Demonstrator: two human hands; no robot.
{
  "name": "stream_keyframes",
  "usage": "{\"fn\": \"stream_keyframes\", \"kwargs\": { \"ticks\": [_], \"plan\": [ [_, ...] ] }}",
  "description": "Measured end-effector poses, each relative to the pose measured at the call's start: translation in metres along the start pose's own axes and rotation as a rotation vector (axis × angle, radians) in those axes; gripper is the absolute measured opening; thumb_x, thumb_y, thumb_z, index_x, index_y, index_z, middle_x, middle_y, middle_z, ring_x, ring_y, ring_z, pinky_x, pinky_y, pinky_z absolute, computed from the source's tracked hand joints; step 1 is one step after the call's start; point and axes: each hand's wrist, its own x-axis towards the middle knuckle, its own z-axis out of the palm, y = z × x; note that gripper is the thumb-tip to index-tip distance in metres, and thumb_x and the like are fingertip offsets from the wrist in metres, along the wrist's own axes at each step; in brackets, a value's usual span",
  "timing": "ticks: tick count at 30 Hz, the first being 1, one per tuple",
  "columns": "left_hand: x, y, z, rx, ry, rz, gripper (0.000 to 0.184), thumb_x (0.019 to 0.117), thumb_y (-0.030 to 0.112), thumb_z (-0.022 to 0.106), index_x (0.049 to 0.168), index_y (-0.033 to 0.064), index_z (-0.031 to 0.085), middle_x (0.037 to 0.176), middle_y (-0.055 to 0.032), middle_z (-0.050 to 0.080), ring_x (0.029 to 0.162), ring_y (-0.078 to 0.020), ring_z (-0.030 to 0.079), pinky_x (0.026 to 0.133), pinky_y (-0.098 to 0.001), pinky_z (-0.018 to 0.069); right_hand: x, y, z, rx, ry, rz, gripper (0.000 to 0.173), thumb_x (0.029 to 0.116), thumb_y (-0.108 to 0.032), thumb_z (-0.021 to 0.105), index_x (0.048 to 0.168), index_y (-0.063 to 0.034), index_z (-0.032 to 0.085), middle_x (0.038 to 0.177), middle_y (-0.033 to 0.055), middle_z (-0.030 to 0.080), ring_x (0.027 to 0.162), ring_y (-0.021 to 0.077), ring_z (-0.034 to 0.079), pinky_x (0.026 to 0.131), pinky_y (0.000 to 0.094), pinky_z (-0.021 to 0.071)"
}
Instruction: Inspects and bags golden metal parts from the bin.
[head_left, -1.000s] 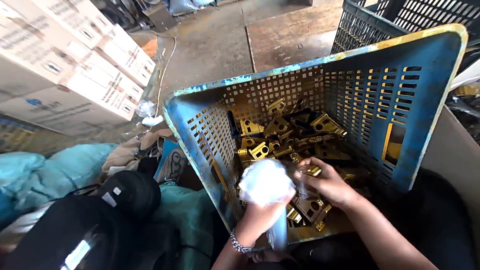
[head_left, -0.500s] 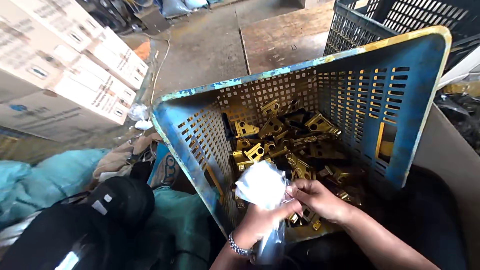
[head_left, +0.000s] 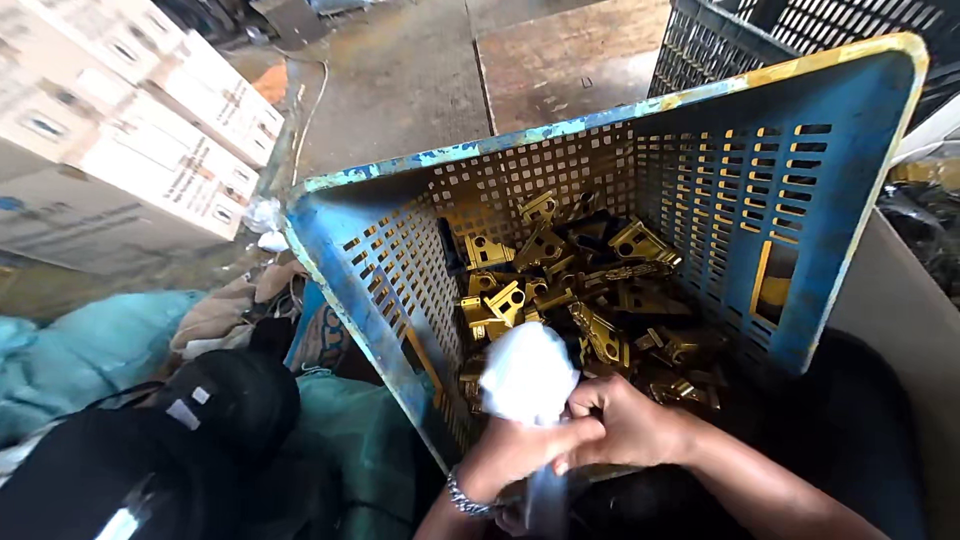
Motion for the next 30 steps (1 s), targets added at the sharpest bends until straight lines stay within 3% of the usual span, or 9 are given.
{"fn": "stream_keyframes", "kwargs": {
  "ticks": [2, 6, 9, 12, 14, 18, 23, 27, 30],
  "plan": [
    [0.002, -0.01, -0.002, 0.024, 0.108, 0.108, 0.029, 0.0729, 0.004, 0.085, 0.094, 0.007, 0.065, 0.078, 0.0116, 0.064, 0.074, 0.0037, 0.062, 0.073, -0.0165, 0.0547, 0.007, 0.003, -0.023, -0.059, 0.004, 0.046, 0.036, 0.0818, -0.022, 0.083, 0.064, -0.0107, 0.054, 0.061, -0.0125, 0.049, 0.057, -0.0095, 0.043, 0.053, 0.0114, 0.034],
    [0.006, -0.016, -0.005, 0.18, 0.268, 0.166, 0.032, 0.0755, 0.008, 0.084, 0.1, -0.0032, 0.066, 0.085, 0.0054, 0.068, 0.081, 0.0027, 0.064, 0.081, -0.0168, 0.0556, 0.028, 0.01, -0.056, 0.04, 0.155, 0.366, 0.026, 0.0938, -0.013, 0.071, 0.075, -0.0142, 0.054, 0.064, -0.0095, 0.065, 0.056, -0.0003, 0.062, 0.056, 0.0183, 0.0534],
    [0.007, -0.013, -0.003, 0.042, 0.354, 0.057, 0.035, 0.0739, 0.0, 0.081, 0.103, -0.0016, 0.062, 0.082, 0.0075, 0.065, 0.077, 0.0009, 0.064, 0.077, -0.0174, 0.0561, 0.03, 0.007, -0.033, 0.065, -0.004, 0.405, 0.019, 0.096, -0.011, 0.067, 0.082, -0.0037, 0.057, 0.072, -0.0024, 0.065, 0.063, 0.0041, 0.064, 0.064, 0.0226, 0.0566],
    [0.008, -0.014, -0.005, -0.014, 0.378, 0.01, 0.047, 0.0662, -0.001, 0.088, 0.105, -0.0018, 0.061, 0.085, 0.0032, 0.07, 0.08, -0.0043, 0.069, 0.079, -0.0224, 0.0601, 0.02, 0.012, -0.013, 0.286, 0.045, 0.377, 0.018, 0.0961, -0.002, 0.065, 0.089, -0.0079, 0.05, 0.074, -0.0031, 0.068, 0.065, 0.0075, 0.07, 0.067, 0.0254, 0.0616],
    [0.01, -0.016, -0.006, -0.048, 0.368, -0.001, 0.057, 0.0607, -0.003, 0.09, 0.108, -0.0033, 0.059, 0.089, 0.0014, 0.071, 0.084, -0.006, 0.07, 0.082, -0.0243, 0.0611, 0.011, 0.015, -0.012, 0.435, 0.1, 0.331, 0.025, 0.093, 0.003, 0.065, 0.105, -0.0091, 0.046, 0.08, -0.0028, 0.069, 0.069, 0.0118, 0.073, 0.069, 0.0298, 0.0639],
    [0.009, -0.01, -0.002, -0.164, 0.412, -0.054, 0.042, 0.0733, -0.011, 0.079, 0.109, -0.0035, 0.059, 0.088, -0.0019, 0.072, 0.085, -0.009, 0.071, 0.083, -0.0262, 0.0604, 0.001, 0.013, -0.016, 0.484, 0.071, 0.426, 0.034, 0.0996, 0.0, 0.055, 0.133, 0.0001, 0.048, 0.092, 0.0003, 0.072, 0.079, 0.0131, 0.074, 0.077, 0.0312, 0.0644],
    [0.012, -0.009, 0.002, -0.139, 0.325, -0.061, 0.037, 0.0724, -0.007, 0.082, 0.103, -0.0038, 0.063, 0.085, -0.0037, 0.073, 0.081, -0.0107, 0.072, 0.081, -0.0282, 0.0613, 0.001, 0.006, -0.013, 0.539, 0.015, 0.514, 0.014, 0.1048, -0.005, 0.049, 0.113, -0.0018, 0.06, 0.098, 0.0046, 0.074, 0.083, 0.0169, 0.076, 0.08, 0.0341, 0.0648],
    [0.006, -0.016, 0.004, 0.148, 0.201, -0.059, 0.055, 0.0672, 0.006, 0.091, 0.111, -0.0087, 0.061, 0.095, -0.0021, 0.07, 0.089, -0.0009, 0.067, 0.085, -0.0195, 0.0567, 0.004, 0.017, -0.003, 0.223, -0.032, 0.399, 0.012, 0.0821, -0.002, 0.077, 0.087, -0.0042, 0.066, 0.083, -0.0034, 0.068, 0.074, 0.0021, 0.066, 0.071, 0.021, 0.0586],
    [0.003, -0.021, -0.002, 0.247, 0.219, 0.021, 0.047, 0.0713, 0.006, 0.086, 0.108, -0.0108, 0.063, 0.094, -0.0026, 0.069, 0.089, 0.0021, 0.065, 0.085, -0.0161, 0.0548, 0.008, 0.019, -0.018, 0.285, 0.02, 0.369, 0.016, 0.0846, -0.003, 0.075, 0.079, -0.0097, 0.061, 0.076, -0.0064, 0.068, 0.066, 0.0031, 0.065, 0.064, 0.0223, 0.0572]
  ]
}}
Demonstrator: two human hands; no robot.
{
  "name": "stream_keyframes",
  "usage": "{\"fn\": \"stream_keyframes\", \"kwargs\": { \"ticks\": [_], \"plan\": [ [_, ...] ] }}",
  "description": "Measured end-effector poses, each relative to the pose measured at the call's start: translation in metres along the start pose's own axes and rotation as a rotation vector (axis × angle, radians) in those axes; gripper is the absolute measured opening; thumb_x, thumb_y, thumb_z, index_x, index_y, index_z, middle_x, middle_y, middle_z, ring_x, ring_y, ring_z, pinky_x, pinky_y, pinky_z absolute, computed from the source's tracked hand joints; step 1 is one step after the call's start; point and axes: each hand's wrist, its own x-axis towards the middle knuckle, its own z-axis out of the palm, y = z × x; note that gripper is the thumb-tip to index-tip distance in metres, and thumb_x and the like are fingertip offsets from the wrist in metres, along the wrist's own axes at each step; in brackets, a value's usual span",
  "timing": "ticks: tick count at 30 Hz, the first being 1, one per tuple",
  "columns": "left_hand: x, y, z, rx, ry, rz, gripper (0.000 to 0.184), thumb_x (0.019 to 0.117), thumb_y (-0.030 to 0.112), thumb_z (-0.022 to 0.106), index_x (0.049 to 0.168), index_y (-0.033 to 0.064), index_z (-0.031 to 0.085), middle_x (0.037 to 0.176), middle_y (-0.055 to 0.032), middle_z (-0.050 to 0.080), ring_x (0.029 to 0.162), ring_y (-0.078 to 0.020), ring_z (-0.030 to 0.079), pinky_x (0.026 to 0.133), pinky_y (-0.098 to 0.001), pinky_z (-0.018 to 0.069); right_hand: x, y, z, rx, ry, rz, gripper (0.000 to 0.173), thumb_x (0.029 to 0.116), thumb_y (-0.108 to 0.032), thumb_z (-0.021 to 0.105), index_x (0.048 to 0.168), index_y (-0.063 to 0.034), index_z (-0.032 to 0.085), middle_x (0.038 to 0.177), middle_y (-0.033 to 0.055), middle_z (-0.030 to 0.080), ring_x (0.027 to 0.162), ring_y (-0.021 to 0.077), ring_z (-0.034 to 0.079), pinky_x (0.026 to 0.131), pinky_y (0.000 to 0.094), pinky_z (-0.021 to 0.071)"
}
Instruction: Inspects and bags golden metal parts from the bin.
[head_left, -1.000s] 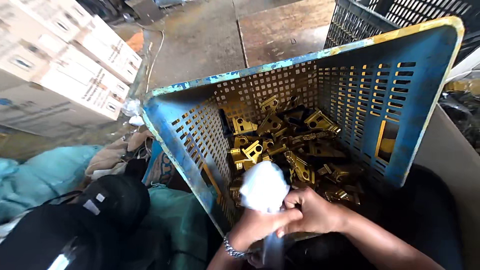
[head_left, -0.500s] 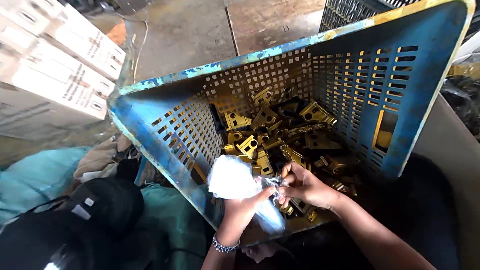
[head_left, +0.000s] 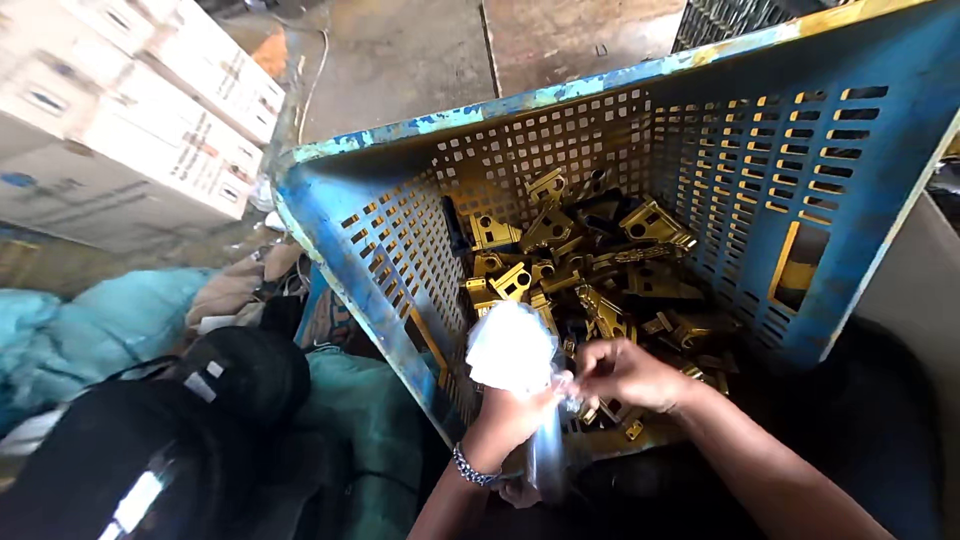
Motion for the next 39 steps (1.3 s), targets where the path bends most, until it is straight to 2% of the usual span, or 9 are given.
{"fn": "stream_keyframes", "kwargs": {
  "ticks": [4, 9, 12, 18, 22, 25, 30, 35, 39],
  "plan": [
    [0.007, -0.004, -0.005, -0.031, 0.283, 0.038, 0.036, 0.0731, -0.002, 0.078, 0.104, -0.0113, 0.062, 0.087, 0.0013, 0.067, 0.083, 0.0038, 0.064, 0.082, -0.0151, 0.0546, 0.021, -0.001, -0.045, 0.004, 0.337, -0.034, 0.005, 0.0944, -0.001, 0.064, 0.097, -0.0018, 0.06, 0.099, 0.0055, 0.071, 0.083, 0.0139, 0.071, 0.078, 0.0316, 0.0616],
    [0.012, 0.009, -0.008, -0.476, 0.264, -0.019, 0.03, 0.0813, -0.01, 0.065, 0.109, -0.0029, 0.059, 0.09, 0.0002, 0.072, 0.079, -0.0063, 0.069, 0.074, -0.0227, 0.0588, 0.081, 0.011, -0.088, -0.822, 0.039, 0.494, 0.088, 0.0883, -0.004, 0.076, 0.161, -0.0036, 0.025, 0.162, 0.0233, 0.033, 0.146, 0.0403, 0.039, 0.117, 0.0555, 0.0347],
    [0.015, 0.012, -0.009, -0.572, 0.263, -0.031, 0.027, 0.083, -0.008, 0.062, 0.109, -0.0018, 0.058, 0.089, -0.0006, 0.072, 0.073, -0.0058, 0.067, 0.067, -0.021, 0.057, 0.077, -0.004, -0.091, -1.056, -0.149, 0.484, 0.095, 0.0787, -0.013, 0.088, 0.156, 0.0002, 0.036, 0.157, 0.0307, 0.035, 0.145, 0.0472, 0.034, 0.117, 0.061, 0.0304],
    [0.012, 0.016, 0.001, -0.514, 0.322, -0.139, 0.038, 0.0791, -0.008, 0.076, 0.112, -0.004, 0.059, 0.092, -0.0028, 0.07, 0.082, -0.0082, 0.069, 0.076, -0.0249, 0.0606, 0.03, -0.047, -0.091, -1.231, -0.216, 0.161, 0.037, 0.085, -0.003, 0.079, 0.117, 0.0088, 0.066, 0.141, 0.0325, 0.047, 0.125, 0.0507, 0.053, 0.104, 0.062, 0.0451],
    [0.011, 0.012, 0.005, -0.349, 0.352, -0.097, 0.058, 0.074, -0.002, 0.084, 0.122, -0.011, 0.053, 0.104, -0.0051, 0.069, 0.096, -0.0042, 0.067, 0.088, -0.0216, 0.0576, -0.014, -0.053, -0.068, -0.376, 0.466, -0.473, 0.037, 0.0938, -0.021, 0.069, 0.122, 0.0007, 0.058, 0.115, 0.0046, 0.068, 0.106, 0.0134, 0.068, 0.094, 0.0323, 0.0589],
    [0.009, 0.012, 0.012, -0.33, 0.331, -0.063, 0.061, 0.0674, -0.004, 0.083, 0.12, -0.009, 0.053, 0.099, -0.0003, 0.07, 0.094, -0.0002, 0.068, 0.086, -0.0199, 0.058, -0.025, -0.048, -0.016, 0.336, 0.205, -0.391, 0.048, 0.0928, -0.041, 0.073, 0.132, -0.0159, 0.062, 0.116, 0.0017, 0.074, 0.105, 0.0177, 0.071, 0.094, 0.0413, 0.0605],
    [0.011, 0.004, 0.003, -0.218, 0.293, 0.079, 0.04, 0.0715, -0.003, 0.076, 0.108, -0.0086, 0.061, 0.094, -0.0001, 0.07, 0.088, -0.0009, 0.067, 0.082, -0.019, 0.057, -0.011, -0.033, -0.001, 0.497, 0.491, -0.288, 0.024, 0.1051, -0.02, 0.048, 0.124, -0.0055, 0.045, 0.105, 0.0101, 0.074, 0.089, 0.0253, 0.076, 0.078, 0.0446, 0.0656],
    [0.002, 0.016, 0.007, -0.486, 0.201, -0.108, 0.029, 0.0823, -0.003, 0.073, 0.108, -0.004, 0.061, 0.088, -0.0031, 0.072, 0.081, -0.009, 0.07, 0.077, -0.0258, 0.0609, -0.011, -0.029, 0.013, 0.359, 0.402, -0.356, 0.032, 0.0987, -0.011, 0.061, 0.126, -0.0071, 0.046, 0.108, 0.005, 0.072, 0.094, 0.023, 0.075, 0.082, 0.0443, 0.0658],
    [0.01, 0.041, -0.013, -0.708, 0.241, -0.295, 0.014, 0.0963, -0.005, 0.055, 0.108, 0.0013, 0.06, 0.082, -0.0015, 0.07, 0.07, -0.0062, 0.067, 0.065, -0.0213, 0.0582, -0.021, -0.012, 0.008, -0.352, 0.251, -0.775, 0.033, 0.0946, -0.02, 0.073, 0.125, -0.0135, 0.062, 0.123, -0.0015, 0.072, 0.114, 0.0068, 0.067, 0.098, 0.0267, 0.0578]
  ]
}}
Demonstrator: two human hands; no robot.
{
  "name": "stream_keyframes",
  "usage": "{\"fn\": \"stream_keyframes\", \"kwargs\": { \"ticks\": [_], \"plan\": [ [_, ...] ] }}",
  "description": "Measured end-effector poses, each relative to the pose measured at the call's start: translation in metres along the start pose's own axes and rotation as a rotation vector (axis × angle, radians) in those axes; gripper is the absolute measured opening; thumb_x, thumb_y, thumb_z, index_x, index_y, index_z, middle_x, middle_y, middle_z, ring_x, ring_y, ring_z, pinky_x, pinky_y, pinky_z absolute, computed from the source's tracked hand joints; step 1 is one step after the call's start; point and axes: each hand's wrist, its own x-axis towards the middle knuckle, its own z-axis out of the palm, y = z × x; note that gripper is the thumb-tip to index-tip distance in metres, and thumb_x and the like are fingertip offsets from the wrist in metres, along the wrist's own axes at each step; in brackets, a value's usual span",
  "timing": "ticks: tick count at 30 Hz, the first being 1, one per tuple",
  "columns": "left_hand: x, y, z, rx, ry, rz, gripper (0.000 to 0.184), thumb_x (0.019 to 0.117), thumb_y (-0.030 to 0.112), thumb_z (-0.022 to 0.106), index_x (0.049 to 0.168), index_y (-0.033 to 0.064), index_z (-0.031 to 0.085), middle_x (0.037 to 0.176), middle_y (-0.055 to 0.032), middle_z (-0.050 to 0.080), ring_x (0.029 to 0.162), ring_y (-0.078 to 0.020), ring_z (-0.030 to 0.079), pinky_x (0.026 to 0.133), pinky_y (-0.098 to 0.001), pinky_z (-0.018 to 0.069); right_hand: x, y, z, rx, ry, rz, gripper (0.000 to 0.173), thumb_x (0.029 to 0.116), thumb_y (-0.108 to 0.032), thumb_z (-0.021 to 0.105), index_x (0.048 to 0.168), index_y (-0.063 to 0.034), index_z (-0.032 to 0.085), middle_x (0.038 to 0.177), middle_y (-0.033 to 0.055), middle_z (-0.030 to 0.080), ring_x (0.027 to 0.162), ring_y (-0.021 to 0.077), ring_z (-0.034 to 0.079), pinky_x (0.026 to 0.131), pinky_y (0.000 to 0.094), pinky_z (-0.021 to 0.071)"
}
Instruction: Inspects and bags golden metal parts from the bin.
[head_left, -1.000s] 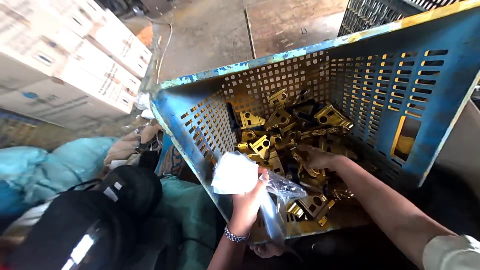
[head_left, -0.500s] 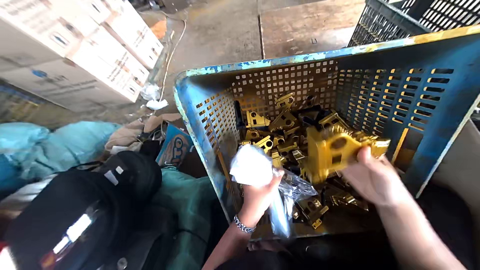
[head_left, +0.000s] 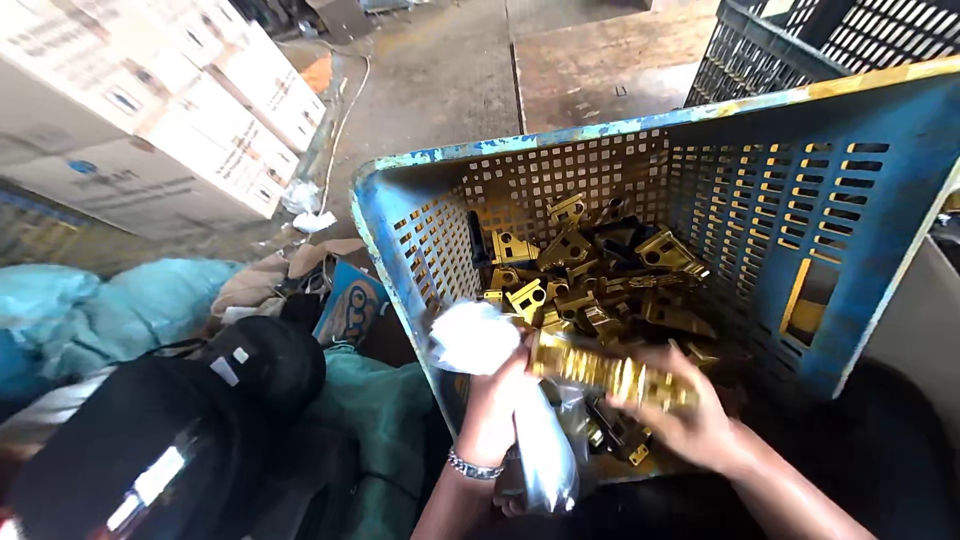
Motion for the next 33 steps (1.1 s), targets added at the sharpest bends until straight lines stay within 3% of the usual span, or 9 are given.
{"fn": "stream_keyframes", "kwargs": {
  "ticks": [3, 5, 10, 14, 17, 20, 24, 29, 33],
  "plan": [
    [-0.002, -0.006, 0.0, 0.109, -0.088, 0.132, 0.016, 0.0894, -0.005, 0.064, 0.104, 0.0006, 0.062, 0.082, 0.0, 0.069, 0.067, -0.0036, 0.061, 0.064, -0.0188, 0.053, -0.005, 0.008, -0.015, -0.404, -0.032, -0.117, 0.035, 0.0981, -0.026, 0.069, 0.125, -0.0062, 0.058, 0.123, 0.0072, 0.071, 0.117, 0.0103, 0.067, 0.102, 0.0268, 0.0551],
    [-0.005, -0.026, 0.001, 0.353, -0.166, 0.351, 0.025, 0.0852, 0.001, 0.075, 0.107, -0.0052, 0.065, 0.094, -0.0034, 0.073, 0.087, -0.0053, 0.069, 0.084, -0.0224, 0.058, -0.002, 0.012, -0.015, -0.623, -0.028, -0.032, 0.032, 0.0907, -0.02, 0.07, 0.115, 0.0002, 0.066, 0.113, 0.0147, 0.074, 0.109, 0.0247, 0.071, 0.099, 0.0457, 0.0547],
    [0.003, -0.044, -0.001, 0.601, -0.347, 0.522, 0.04, 0.0805, 0.009, 0.083, 0.11, -0.0114, 0.065, 0.099, -0.0078, 0.073, 0.096, -0.0033, 0.069, 0.092, -0.022, 0.0571, 0.011, -0.003, -0.007, 0.249, -0.017, 0.809, 0.041, 0.095, -0.018, 0.06, 0.131, -0.0002, 0.051, 0.116, 0.0056, 0.065, 0.102, 0.0105, 0.068, 0.09, 0.0302, 0.0592],
    [-0.003, -0.029, -0.008, 0.354, -0.469, 0.302, 0.04, 0.0832, 0.002, 0.078, 0.118, -0.0084, 0.061, 0.104, -0.0073, 0.075, 0.091, -0.0126, 0.073, 0.087, -0.0301, 0.0614, -0.001, 0.011, -0.03, 0.235, 0.342, 0.47, 0.021, 0.0885, 0.001, 0.063, 0.108, -0.0067, 0.066, 0.102, -0.0008, 0.073, 0.093, 0.009, 0.069, 0.081, 0.028, 0.0601],
    [-0.007, -0.006, -0.012, 0.215, -0.307, 0.12, 0.035, 0.0872, -0.001, 0.06, 0.121, -0.0049, 0.054, 0.103, -0.006, 0.075, 0.09, -0.0156, 0.074, 0.084, -0.0343, 0.0621, -0.002, 0.007, -0.083, 0.823, 0.54, 0.247, 0.027, 0.0971, -0.017, 0.053, 0.117, -0.014, 0.071, 0.111, 0.0029, 0.076, 0.096, 0.0135, 0.074, 0.075, 0.0284, 0.0629],
    [-0.007, -0.02, -0.004, 0.492, -0.244, 0.328, 0.048, 0.0797, 0.002, 0.08, 0.12, -0.0132, 0.058, 0.105, -0.0068, 0.072, 0.098, -0.0035, 0.069, 0.092, -0.0218, 0.0572, 0.019, -0.007, -0.066, 0.654, 0.339, 0.393, 0.046, 0.107, -0.05, 0.039, 0.129, -0.0189, 0.065, 0.12, -0.0027, 0.074, 0.101, 0.0103, 0.072, 0.08, 0.0282, 0.0605],
    [0.002, -0.044, 0.007, 0.659, -0.291, 0.592, 0.051, 0.0716, 0.011, 0.088, 0.109, -0.0139, 0.065, 0.101, -0.0099, 0.073, 0.098, -0.003, 0.068, 0.094, -0.021, 0.0547, 0.028, -0.017, -0.004, 0.177, -0.087, 0.572, 0.023, 0.0965, -0.012, 0.065, 0.114, 0.0027, 0.066, 0.097, 0.0003, 0.072, 0.084, 0.0049, 0.07, 0.079, 0.0251, 0.0611],
    [-0.014, -0.019, 0.013, 0.217, -0.382, 0.045, 0.057, 0.0678, -0.012, 0.082, 0.12, -0.0042, 0.06, 0.1, -0.0023, 0.075, 0.091, -0.0089, 0.072, 0.087, -0.0275, 0.0609, 0.006, -0.017, -0.001, 0.303, -0.03, 0.729, 0.013, 0.1007, -0.01, 0.056, 0.09, -0.0124, 0.063, 0.069, -0.0111, 0.063, 0.058, -0.0006, 0.06, 0.058, 0.0182, 0.0541],
    [0.009, -0.035, -0.016, 0.726, -0.339, 0.518, 0.055, 0.0754, 0.011, 0.084, 0.117, -0.0158, 0.061, 0.108, -0.0123, 0.073, 0.1, -0.0046, 0.07, 0.093, -0.021, 0.0559, -0.008, -0.012, -0.017, 0.397, -0.103, 0.737, 0.01, 0.0948, -0.004, 0.063, 0.092, -0.0127, 0.067, 0.074, -0.0097, 0.069, 0.061, 0.0023, 0.066, 0.059, 0.0208, 0.0587]
  ]
}}
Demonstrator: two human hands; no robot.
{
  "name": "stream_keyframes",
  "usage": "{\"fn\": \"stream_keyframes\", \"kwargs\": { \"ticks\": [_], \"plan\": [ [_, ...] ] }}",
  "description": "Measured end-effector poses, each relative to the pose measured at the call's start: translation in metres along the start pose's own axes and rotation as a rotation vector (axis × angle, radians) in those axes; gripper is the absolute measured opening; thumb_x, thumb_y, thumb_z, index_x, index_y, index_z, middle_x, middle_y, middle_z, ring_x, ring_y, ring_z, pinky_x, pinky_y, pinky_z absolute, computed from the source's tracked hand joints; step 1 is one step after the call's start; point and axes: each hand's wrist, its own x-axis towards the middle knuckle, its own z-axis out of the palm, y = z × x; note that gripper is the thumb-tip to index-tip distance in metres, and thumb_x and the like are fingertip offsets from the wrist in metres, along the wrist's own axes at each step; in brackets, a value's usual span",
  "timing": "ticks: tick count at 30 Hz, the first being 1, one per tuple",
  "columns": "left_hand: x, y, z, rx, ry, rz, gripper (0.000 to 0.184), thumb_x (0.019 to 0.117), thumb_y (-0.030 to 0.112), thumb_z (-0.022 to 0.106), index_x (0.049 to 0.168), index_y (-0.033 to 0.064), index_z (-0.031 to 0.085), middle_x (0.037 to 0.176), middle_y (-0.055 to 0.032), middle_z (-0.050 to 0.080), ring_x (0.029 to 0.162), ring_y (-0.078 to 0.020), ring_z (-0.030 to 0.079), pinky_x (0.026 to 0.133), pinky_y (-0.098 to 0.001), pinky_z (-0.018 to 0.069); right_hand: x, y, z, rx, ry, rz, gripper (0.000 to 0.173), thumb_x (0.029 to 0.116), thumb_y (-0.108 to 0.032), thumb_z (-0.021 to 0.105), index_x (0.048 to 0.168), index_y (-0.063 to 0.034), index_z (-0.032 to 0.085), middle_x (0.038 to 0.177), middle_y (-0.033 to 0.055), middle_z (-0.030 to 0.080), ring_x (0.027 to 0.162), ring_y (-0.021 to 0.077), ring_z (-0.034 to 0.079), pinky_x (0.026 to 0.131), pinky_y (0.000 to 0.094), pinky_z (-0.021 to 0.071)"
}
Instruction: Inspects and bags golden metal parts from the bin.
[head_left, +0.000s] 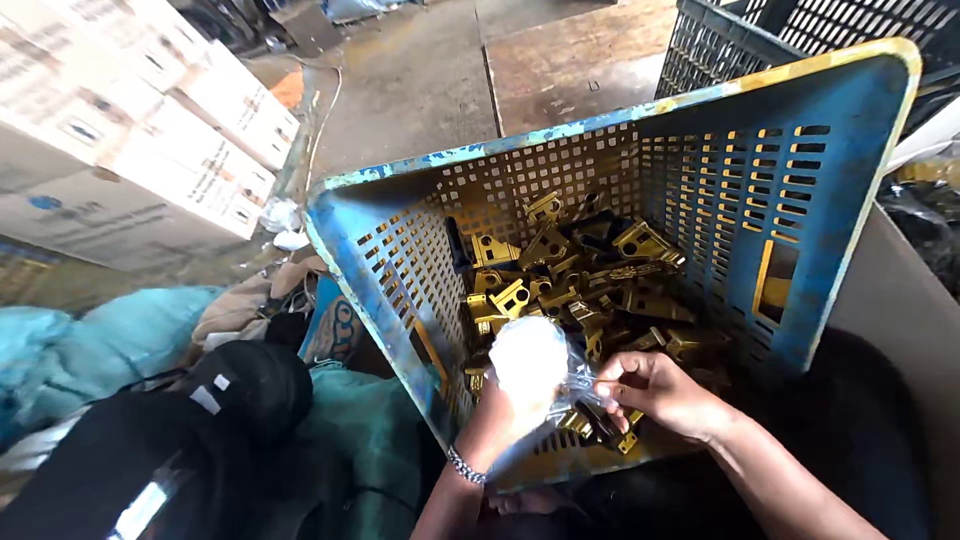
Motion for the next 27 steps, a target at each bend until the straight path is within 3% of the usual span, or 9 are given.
{"fn": "stream_keyframes", "kwargs": {
  "ticks": [2, 5, 10, 12, 16, 19, 22, 24, 27],
  "plan": [
    [0.001, -0.004, -0.002, 0.072, 0.068, 0.016, 0.042, 0.0775, 0.008, 0.08, 0.11, -0.0145, 0.063, 0.093, -0.0097, 0.073, 0.082, -0.0045, 0.07, 0.079, -0.0212, 0.0589, 0.004, -0.001, 0.001, 0.017, 0.006, 0.036, 0.011, 0.0952, -0.005, 0.063, 0.089, -0.0136, 0.064, 0.071, -0.0095, 0.067, 0.057, 0.0013, 0.063, 0.055, 0.0188, 0.0554],
    [0.005, 0.019, -0.005, -0.395, 0.124, -0.305, 0.045, 0.091, -0.003, 0.063, 0.134, -0.0073, 0.05, 0.082, -0.0018, 0.073, 0.063, -0.0095, 0.069, 0.059, -0.0244, 0.0605, 0.009, 0.002, 0.01, 0.208, -0.015, 0.066, 0.02, 0.0953, -0.009, 0.065, 0.08, -0.0184, 0.056, 0.06, -0.0089, 0.059, 0.048, 0.0008, 0.055, 0.048, 0.0174, 0.0481],
    [0.009, -0.013, -0.026, 0.325, 0.405, -0.006, 0.04, 0.0886, 0.011, 0.072, 0.112, -0.0203, 0.063, 0.1, -0.0189, 0.072, 0.091, -0.0167, 0.071, 0.086, -0.0358, 0.0561, 0.011, 0.009, 0.01, 0.331, 0.012, 0.069, 0.026, 0.0895, -0.007, 0.072, 0.074, -0.0204, 0.056, 0.059, -0.0079, 0.06, 0.044, -0.0002, 0.052, 0.043, 0.0161, 0.0454],
    [0.01, 0.006, -0.024, -0.105, 0.335, -0.163, 0.039, 0.0831, 0.012, 0.077, 0.114, -0.0054, 0.06, 0.085, 0.0033, 0.068, 0.071, -0.0014, 0.065, 0.069, -0.0199, 0.0568, 0.011, 0.011, 0.018, 0.234, 0.042, 0.038, 0.029, 0.0831, -0.008, 0.079, 0.072, -0.0198, 0.056, 0.059, -0.008, 0.061, 0.043, -0.0003, 0.052, 0.041, 0.017, 0.0453],
    [-0.007, 0.028, -0.002, -0.426, -0.229, -0.41, 0.057, 0.0597, 0.0, 0.091, 0.11, 0.0023, 0.063, 0.092, 0.005, 0.073, 0.088, -0.0034, 0.07, 0.084, -0.0244, 0.0601, 0.013, 0.007, 0.026, -0.114, -0.229, -0.057, 0.031, 0.0735, -0.017, 0.088, 0.067, -0.019, 0.058, 0.061, -0.0152, 0.058, 0.05, -0.0084, 0.051, 0.045, 0.0118, 0.042],
    [-0.008, 0.012, -0.004, -0.185, -0.006, -0.362, 0.039, 0.0688, -0.001, 0.084, 0.102, -0.0034, 0.065, 0.085, 0.0017, 0.07, 0.08, -0.0017, 0.068, 0.078, -0.0204, 0.0585, 0.024, -0.011, -0.008, -0.317, -0.217, -0.04, 0.031, 0.0799, -0.017, 0.082, 0.067, -0.0163, 0.054, 0.059, -0.012, 0.056, 0.048, -0.0043, 0.05, 0.044, 0.016, 0.0419],
    [-0.007, -0.002, -0.01, 0.032, 0.154, -0.219, 0.033, 0.071, 0.002, 0.077, 0.1, -0.0079, 0.064, 0.085, 0.0012, 0.067, 0.08, 0.0031, 0.063, 0.077, -0.015, 0.0542, 0.051, -0.018, -0.068, -0.649, 0.181, 0.009, 0.025, 0.0921, -0.022, 0.074, 0.096, 0.0017, 0.067, 0.081, 0.0092, 0.071, 0.071, 0.0164, 0.069, 0.069, 0.0335, 0.0594],
    [-0.005, -0.003, -0.009, -0.066, 0.169, -0.169, 0.029, 0.0722, -0.003, 0.073, 0.1, -0.005, 0.064, 0.086, 0.0025, 0.072, 0.078, -0.0003, 0.068, 0.074, -0.018, 0.0577, 0.078, -0.008, -0.105, -0.93, 0.355, 0.354, 0.053, 0.1028, -0.033, 0.062, 0.136, 0.008, 0.056, 0.131, 0.0284, 0.062, 0.122, 0.039, 0.061, 0.108, 0.0522, 0.0459],
    [-0.001, 0.0, -0.005, -0.155, 0.17, -0.161, 0.033, 0.0761, -0.005, 0.071, 0.108, -0.009, 0.062, 0.094, -0.0032, 0.075, 0.081, -0.0074, 0.072, 0.076, -0.0242, 0.0618, 0.093, 0.02, -0.123, -1.077, 0.371, 0.645, 0.077, 0.1006, -0.041, 0.064, 0.155, 0.0027, 0.033, 0.148, 0.0322, 0.046, 0.14, 0.0477, 0.044, 0.115, 0.0618, 0.0343]
  ]
}}
